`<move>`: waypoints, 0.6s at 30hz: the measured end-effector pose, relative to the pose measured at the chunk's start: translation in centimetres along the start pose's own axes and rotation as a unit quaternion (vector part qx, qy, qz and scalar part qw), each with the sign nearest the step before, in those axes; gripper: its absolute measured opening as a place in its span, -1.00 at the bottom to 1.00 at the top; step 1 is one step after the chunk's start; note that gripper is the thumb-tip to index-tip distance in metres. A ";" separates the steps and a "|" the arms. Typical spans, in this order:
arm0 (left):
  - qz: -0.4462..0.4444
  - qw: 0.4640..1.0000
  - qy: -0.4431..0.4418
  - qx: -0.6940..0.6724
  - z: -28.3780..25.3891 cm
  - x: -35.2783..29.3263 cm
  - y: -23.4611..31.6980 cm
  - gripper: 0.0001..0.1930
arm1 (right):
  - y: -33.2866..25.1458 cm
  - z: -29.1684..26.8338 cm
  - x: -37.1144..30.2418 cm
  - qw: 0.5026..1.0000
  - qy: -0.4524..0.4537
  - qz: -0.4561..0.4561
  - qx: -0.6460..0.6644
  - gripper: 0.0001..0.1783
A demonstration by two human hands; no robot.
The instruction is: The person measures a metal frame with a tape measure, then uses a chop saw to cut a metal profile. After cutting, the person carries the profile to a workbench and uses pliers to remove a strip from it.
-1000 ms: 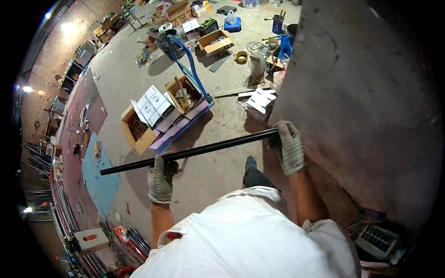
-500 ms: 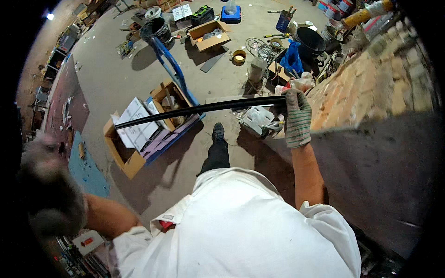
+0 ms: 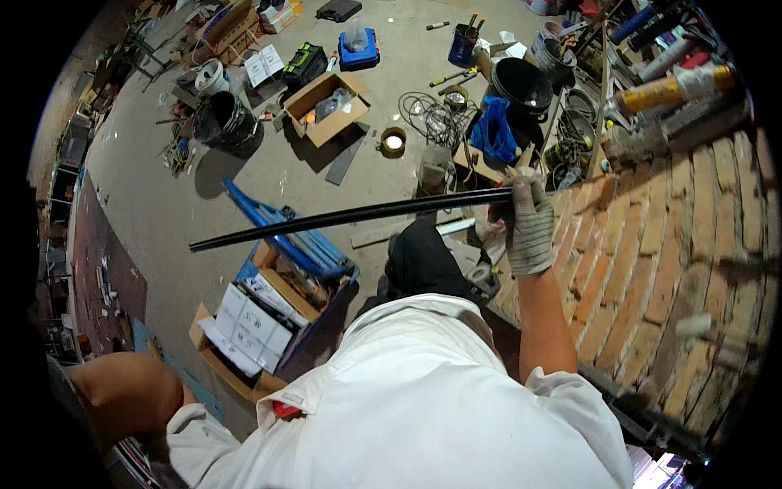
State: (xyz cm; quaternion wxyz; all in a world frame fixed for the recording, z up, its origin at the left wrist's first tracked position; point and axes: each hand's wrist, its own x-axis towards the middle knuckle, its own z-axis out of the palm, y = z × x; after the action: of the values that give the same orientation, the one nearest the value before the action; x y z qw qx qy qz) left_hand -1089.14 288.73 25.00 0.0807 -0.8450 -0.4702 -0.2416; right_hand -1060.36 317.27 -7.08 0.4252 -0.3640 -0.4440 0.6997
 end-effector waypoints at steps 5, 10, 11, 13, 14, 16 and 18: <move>0.017 1.000 0.002 0.003 1.9 3.7 -12.1 -0.62 | 1.4 3.8 11.8 0.997 0.047 -0.004 -0.059 -0.74; -0.011 1.000 0.009 0.020 6.9 8.4 -27.7 -0.64 | 2.5 6.7 27.8 0.997 0.027 -0.011 -0.067 -0.68; -0.026 0.999 0.008 0.020 8.2 9.8 -31.3 -0.64 | 2.3 7.1 31.0 0.993 0.028 -0.023 -0.111 -0.69; -0.052 0.998 0.033 0.034 10.3 12.2 -37.8 -0.65 | 1.2 9.6 36.8 0.992 0.069 -0.019 -0.107 -0.68; -0.065 0.997 0.039 0.035 10.7 13.5 -41.3 -0.65 | 0.0 10.4 39.6 0.989 0.029 -0.050 -0.135 -0.68; -0.087 0.994 0.052 0.046 11.6 16.6 -47.6 -0.66 | -3.2 12.9 45.0 0.996 0.017 0.005 -0.087 -0.72; -0.111 0.991 0.063 0.040 12.2 19.4 -53.3 -0.67 | -5.7 14.8 49.6 0.996 0.031 -0.009 -0.079 -0.71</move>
State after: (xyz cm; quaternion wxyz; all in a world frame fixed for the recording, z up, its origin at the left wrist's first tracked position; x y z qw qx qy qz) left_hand -1120.91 336.86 18.89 0.1162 -0.7666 -0.5647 -0.2826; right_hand -1090.44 359.61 -3.29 0.4151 -0.4143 -0.4878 0.6466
